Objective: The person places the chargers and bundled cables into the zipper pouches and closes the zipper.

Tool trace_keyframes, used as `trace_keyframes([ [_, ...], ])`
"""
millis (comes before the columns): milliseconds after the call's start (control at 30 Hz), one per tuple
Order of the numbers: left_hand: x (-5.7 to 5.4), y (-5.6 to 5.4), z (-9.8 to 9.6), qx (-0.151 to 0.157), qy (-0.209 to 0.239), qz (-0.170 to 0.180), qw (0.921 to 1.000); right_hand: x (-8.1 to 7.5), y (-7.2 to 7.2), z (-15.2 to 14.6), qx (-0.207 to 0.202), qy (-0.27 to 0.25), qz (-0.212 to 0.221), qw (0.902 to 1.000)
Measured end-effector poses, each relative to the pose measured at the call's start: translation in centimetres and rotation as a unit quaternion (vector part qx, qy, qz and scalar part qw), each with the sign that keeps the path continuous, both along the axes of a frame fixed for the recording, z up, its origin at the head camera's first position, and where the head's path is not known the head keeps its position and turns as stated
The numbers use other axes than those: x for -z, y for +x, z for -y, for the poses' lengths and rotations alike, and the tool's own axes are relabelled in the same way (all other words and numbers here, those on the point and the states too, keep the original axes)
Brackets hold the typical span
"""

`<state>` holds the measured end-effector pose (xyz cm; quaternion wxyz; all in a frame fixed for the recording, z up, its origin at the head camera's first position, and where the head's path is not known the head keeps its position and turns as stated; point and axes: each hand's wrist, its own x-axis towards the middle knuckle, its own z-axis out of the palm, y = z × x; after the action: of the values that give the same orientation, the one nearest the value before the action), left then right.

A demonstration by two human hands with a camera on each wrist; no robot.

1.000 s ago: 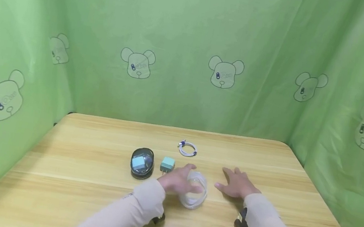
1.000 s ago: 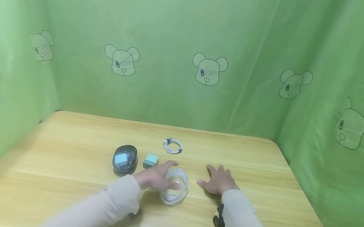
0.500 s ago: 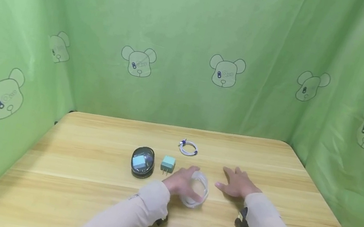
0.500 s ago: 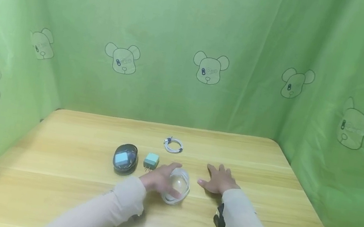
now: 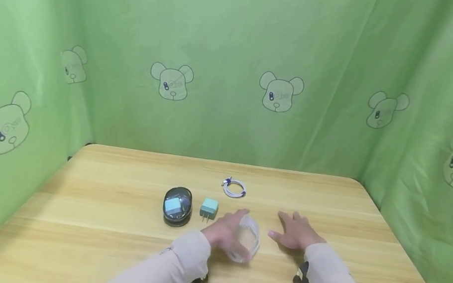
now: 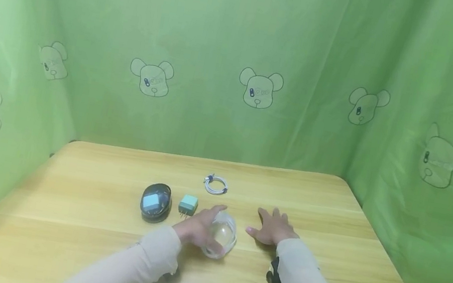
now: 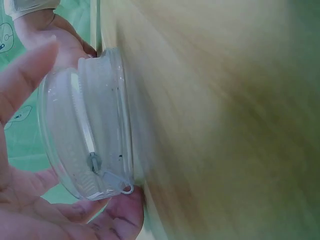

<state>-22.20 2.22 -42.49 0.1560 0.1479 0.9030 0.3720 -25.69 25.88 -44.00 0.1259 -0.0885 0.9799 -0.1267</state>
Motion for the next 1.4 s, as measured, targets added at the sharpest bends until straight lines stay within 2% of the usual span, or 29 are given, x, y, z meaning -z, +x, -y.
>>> trace_keyframes([
  [200,0.2,-0.3,0.4,-0.025,0.056,0.018,0.9979,0.2,-0.2,0.0,-0.004,-0.002,-0.004,1.0],
  [367,0.4,-0.3,1.0,-0.048,0.121,0.046,0.9905,0.2,-0.2,-0.2,-0.01,-0.003,-0.002,0.9999],
  [767,0.2,-0.9,2.5,-0.082,0.222,0.074,0.9688,0.2,-0.1,-0.3,-0.011,-0.021,-0.003,0.9997],
  [933,0.0,-1.2,2.9,-0.084,0.278,0.091,0.9527,0.5,-0.1,-0.4,-0.009,-0.029,-0.004,0.9995],
  [1033,-0.2,-1.3,3.1,-0.078,0.333,0.119,0.932,0.4,-0.1,-0.3,-0.01,-0.031,-0.007,0.9995],
  [1067,-0.2,-1.3,3.2,-0.079,0.356,0.13,0.9222,0.4,-0.1,-0.3,-0.01,-0.031,-0.008,0.9994],
  [1100,-0.2,-1.3,3.2,-0.08,0.379,0.143,0.9107,0.4,-0.1,-0.3,-0.01,-0.033,-0.01,0.9994],
  [1267,-0.1,-1.5,3.6,-0.102,0.488,0.203,0.8428,0.6,-0.1,-0.3,-0.006,-0.039,-0.015,0.9991],
  [1333,-0.1,-1.6,3.8,-0.118,0.514,0.216,0.8215,0.7,-0.2,-0.3,-0.005,-0.039,-0.018,0.9991],
  [1400,-0.1,-1.7,4.1,-0.132,0.532,0.225,0.8053,0.7,-0.2,-0.3,-0.004,-0.037,-0.021,0.9991],
])
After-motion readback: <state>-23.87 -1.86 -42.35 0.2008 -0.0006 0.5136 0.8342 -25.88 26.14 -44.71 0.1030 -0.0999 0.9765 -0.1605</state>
